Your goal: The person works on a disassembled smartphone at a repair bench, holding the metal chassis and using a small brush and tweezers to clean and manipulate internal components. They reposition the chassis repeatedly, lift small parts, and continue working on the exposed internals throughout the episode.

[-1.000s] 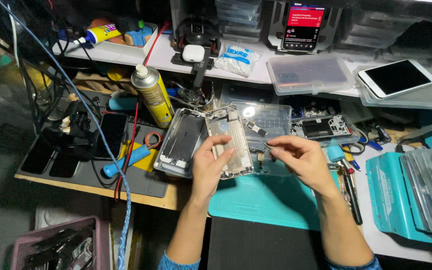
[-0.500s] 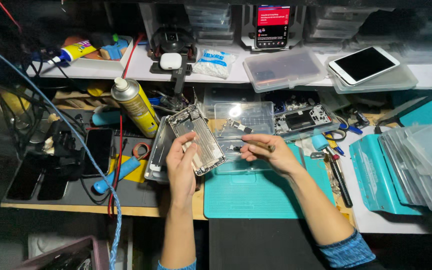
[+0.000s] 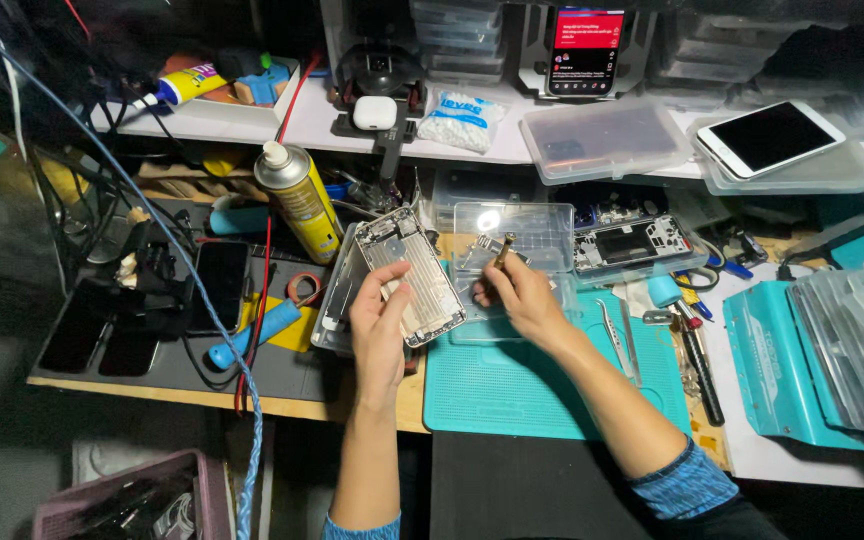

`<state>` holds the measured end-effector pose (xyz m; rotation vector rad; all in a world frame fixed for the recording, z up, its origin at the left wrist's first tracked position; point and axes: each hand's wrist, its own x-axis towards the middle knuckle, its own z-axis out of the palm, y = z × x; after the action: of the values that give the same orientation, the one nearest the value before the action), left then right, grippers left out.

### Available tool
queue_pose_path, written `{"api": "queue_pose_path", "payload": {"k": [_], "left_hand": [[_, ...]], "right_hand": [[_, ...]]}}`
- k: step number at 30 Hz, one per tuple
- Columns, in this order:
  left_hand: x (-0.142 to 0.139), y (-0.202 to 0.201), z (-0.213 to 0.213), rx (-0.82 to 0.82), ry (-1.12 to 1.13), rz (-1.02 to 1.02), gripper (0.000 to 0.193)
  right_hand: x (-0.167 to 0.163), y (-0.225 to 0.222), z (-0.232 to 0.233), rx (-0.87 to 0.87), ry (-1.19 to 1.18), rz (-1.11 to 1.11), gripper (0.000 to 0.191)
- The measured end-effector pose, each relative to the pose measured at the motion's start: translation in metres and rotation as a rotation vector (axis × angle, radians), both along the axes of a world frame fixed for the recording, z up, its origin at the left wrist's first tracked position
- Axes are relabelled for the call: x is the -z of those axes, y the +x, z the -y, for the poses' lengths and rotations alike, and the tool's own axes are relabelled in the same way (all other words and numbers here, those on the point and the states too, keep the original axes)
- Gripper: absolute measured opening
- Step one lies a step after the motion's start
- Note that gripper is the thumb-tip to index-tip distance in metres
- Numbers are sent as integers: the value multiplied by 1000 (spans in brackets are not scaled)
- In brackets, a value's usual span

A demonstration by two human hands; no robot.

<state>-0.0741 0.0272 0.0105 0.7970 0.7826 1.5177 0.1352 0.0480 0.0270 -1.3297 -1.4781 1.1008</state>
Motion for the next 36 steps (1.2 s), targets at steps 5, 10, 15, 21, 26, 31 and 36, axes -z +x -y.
{"api": "queue_pose_path", "payload": {"k": [5,10,15,21,26,31,36], "left_hand": [[1,3,3,-6,-9,13,24],[2,8,-1,14,-2,-5,25],[0,5,0,31,6,-14,26],[-2,-2,2,14,-15,-30,25],[-2,4,7,33,10,-73,26],[-6,25,12,87,53,-109,25],[-20,54,18,111,183,-290,24]], "right_hand": [[2,13,-4,72,353,221,14],[5,16,-13,70,409,192,15],[6,9,-17,113,313,205,13],[11,11,-16,129,174,17,15],[7,35,-11,88,106,-394,17],[-8,54,6,96,37,-632,17],[-14,62,21,70,98,-677,14]]}}
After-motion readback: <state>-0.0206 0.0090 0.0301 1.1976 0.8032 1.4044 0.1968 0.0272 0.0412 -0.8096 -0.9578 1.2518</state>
